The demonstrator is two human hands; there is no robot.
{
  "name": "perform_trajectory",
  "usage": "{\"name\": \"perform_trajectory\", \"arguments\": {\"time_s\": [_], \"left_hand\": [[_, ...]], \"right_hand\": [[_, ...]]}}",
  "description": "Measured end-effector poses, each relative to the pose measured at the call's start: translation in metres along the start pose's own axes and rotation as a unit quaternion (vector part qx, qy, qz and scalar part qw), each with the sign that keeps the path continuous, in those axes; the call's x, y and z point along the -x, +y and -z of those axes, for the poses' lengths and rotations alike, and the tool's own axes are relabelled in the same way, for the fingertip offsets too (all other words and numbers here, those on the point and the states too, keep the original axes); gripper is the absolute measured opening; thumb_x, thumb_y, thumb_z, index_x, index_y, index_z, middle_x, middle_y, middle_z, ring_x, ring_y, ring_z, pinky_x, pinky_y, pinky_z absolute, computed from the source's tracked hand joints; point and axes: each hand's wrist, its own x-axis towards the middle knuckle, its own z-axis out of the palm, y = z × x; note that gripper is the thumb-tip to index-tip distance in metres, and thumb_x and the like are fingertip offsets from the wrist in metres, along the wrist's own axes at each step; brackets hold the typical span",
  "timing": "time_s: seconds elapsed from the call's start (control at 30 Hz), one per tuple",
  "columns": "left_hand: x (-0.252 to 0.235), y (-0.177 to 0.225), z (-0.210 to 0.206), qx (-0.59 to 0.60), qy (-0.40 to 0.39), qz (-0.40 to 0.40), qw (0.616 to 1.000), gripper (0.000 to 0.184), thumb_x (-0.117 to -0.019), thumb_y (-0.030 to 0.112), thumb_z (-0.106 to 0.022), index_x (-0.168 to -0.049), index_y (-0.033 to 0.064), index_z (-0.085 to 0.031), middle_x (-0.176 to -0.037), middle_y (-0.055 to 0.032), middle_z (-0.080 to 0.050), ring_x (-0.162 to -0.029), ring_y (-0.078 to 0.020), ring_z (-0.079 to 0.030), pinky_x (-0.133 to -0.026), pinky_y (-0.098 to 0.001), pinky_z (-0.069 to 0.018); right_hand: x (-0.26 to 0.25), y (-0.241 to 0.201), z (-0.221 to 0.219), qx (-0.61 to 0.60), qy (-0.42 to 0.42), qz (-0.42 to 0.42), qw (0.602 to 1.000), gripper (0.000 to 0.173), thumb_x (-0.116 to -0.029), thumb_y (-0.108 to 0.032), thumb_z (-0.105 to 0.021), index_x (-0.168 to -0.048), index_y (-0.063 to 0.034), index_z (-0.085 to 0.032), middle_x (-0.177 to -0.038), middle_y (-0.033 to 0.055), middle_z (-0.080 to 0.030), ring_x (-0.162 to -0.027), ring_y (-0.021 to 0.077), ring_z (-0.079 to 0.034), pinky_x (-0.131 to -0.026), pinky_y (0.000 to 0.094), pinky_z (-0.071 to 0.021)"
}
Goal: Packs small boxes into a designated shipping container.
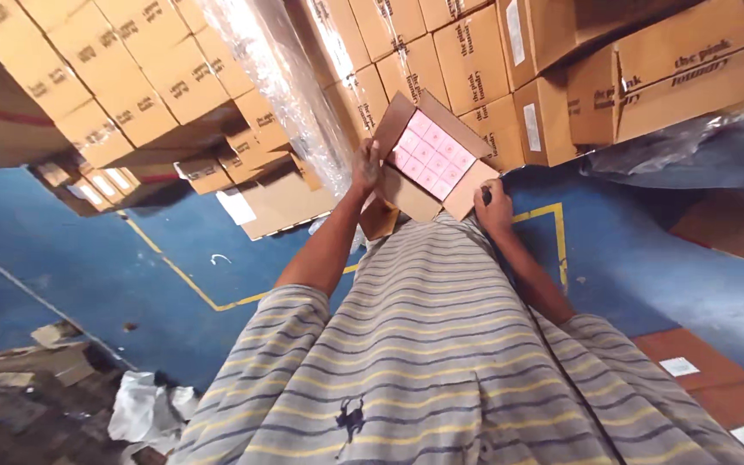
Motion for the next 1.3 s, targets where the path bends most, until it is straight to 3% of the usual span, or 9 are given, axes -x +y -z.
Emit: {"name": "perform_trajectory", "arguments": {"time_s": [0.13,0.33,0.53,0.7,0.8,0.9,1.1,1.2,1.3], "left_hand": [[0.014,0.012,-0.013,-0.134,-0.007,-0.052,0.99,0.044,-0.1113,0.026,-0.036,-0.142,-0.0005,-0.055,-0.134,-0.0219,-0.064,-0.125,-0.0334,-0.062,-0.109,-0.0523,-0.0463],[0.05,-0.001,-0.07,-0.412,-0.057,-0.066,0.907,0.079,-0.0928,0.077,-0.039,-0.161,0.0388,-0.031,-0.17,-0.0262,-0.001,-0.156,-0.0498,-0.002,-0.116,-0.0787,-0.0079],[0.043,0.024,-0.033,-0.303,-0.03,0.069,0.95,0.048,-0.1,0.045,-0.06,-0.142,0.0207,-0.057,-0.157,-0.0246,-0.039,-0.126,-0.0453,-0.058,-0.095,-0.0625,-0.0526],[0.024,0.048,-0.001,-0.179,-0.118,0.167,0.962,0.052,-0.1042,0.047,-0.054,-0.133,0.0035,-0.061,-0.123,-0.0247,-0.066,-0.109,-0.0392,-0.068,-0.093,-0.0606,-0.0537],[0.02,0.057,-0.009,0.142,-0.107,0.214,0.961,0.06,-0.1106,0.048,-0.036,-0.14,-0.0026,-0.048,-0.117,-0.0172,-0.064,-0.094,-0.0224,-0.068,-0.085,-0.0385,-0.0586],[0.01,0.051,-0.03,0.36,-0.078,0.229,0.901,0.078,-0.1058,0.065,-0.021,-0.157,0.0063,-0.022,-0.13,-0.0238,-0.059,-0.103,-0.0304,-0.069,-0.089,-0.0428,-0.0586],[0.008,0.057,-0.049,-0.201,0.044,0.074,0.976,0.092,-0.0855,0.057,-0.075,-0.156,0.0098,-0.039,-0.146,-0.0288,-0.05,-0.134,-0.0486,-0.048,-0.107,-0.0657,-0.0422],[-0.01,0.044,-0.05,-0.132,-0.025,0.123,0.983,0.077,-0.0916,0.053,-0.072,-0.149,0.0071,-0.049,-0.143,-0.0252,-0.055,-0.131,-0.0406,-0.055,-0.107,-0.0586,-0.0466],[-0.017,0.042,-0.05,-0.024,-0.083,0.163,0.983,0.066,-0.0967,0.048,-0.068,-0.145,0.0061,-0.052,-0.126,-0.0239,-0.066,-0.112,-0.037,-0.066,-0.095,-0.057,-0.0547]], "right_hand": [[0.007,0.008,-0.013,-0.033,0.102,0.006,0.994,0.061,-0.0991,-0.031,-0.067,-0.148,-0.0016,-0.047,-0.107,0.0203,-0.072,-0.091,0.0378,-0.072,-0.079,0.0576,-0.058],[-0.032,-0.041,-0.029,0.07,-0.056,0.093,0.992,0.054,-0.1031,-0.029,-0.061,-0.153,-0.0111,-0.047,-0.13,0.0175,-0.068,-0.105,0.0411,-0.071,-0.085,0.061,-0.0566],[-0.05,-0.059,-0.033,0.176,0.051,0.087,0.979,0.078,-0.0903,-0.03,-0.079,-0.155,-0.0076,-0.042,-0.142,0.0308,-0.049,-0.109,0.0491,-0.064,-0.085,0.0595,-0.0553],[-0.054,-0.055,-0.031,0.153,0.162,0.01,0.975,0.109,-0.0794,-0.029,-0.087,-0.163,-0.0033,-0.022,-0.162,0.031,-0.027,-0.113,0.0472,-0.064,-0.084,0.056,-0.0562],[-0.049,-0.04,-0.028,0.081,0.116,0.033,0.989,0.073,-0.0897,-0.031,-0.079,-0.149,-0.0022,-0.047,-0.15,0.025,-0.051,-0.106,0.0444,-0.069,-0.082,0.0603,-0.057],[-0.034,-0.01,-0.034,0.065,0.058,0.162,0.983,0.043,-0.0989,-0.047,-0.063,-0.126,-0.0153,-0.072,-0.147,0.0123,-0.06,-0.113,0.0376,-0.069,-0.083,0.058,-0.0586],[-0.024,0.0,-0.05,-0.01,0.073,0.06,0.995,0.036,-0.0977,-0.037,-0.069,-0.115,-0.0062,-0.075,-0.151,0.0063,-0.058,-0.112,0.0347,-0.071,-0.089,0.0574,-0.0579],[-0.032,-0.028,-0.047,-0.106,0.07,-0.148,0.981,0.078,-0.0903,-0.037,-0.078,-0.154,-0.0083,-0.045,-0.149,0.0175,-0.056,-0.12,0.039,-0.066,-0.097,0.0586,-0.0548],[-0.037,-0.038,-0.044,-0.261,-0.016,-0.26,0.93,0.059,-0.097,-0.039,-0.07,-0.141,-0.0027,-0.056,-0.131,0.0254,-0.063,-0.112,0.0355,-0.066,-0.096,0.0527,-0.0544]]}}
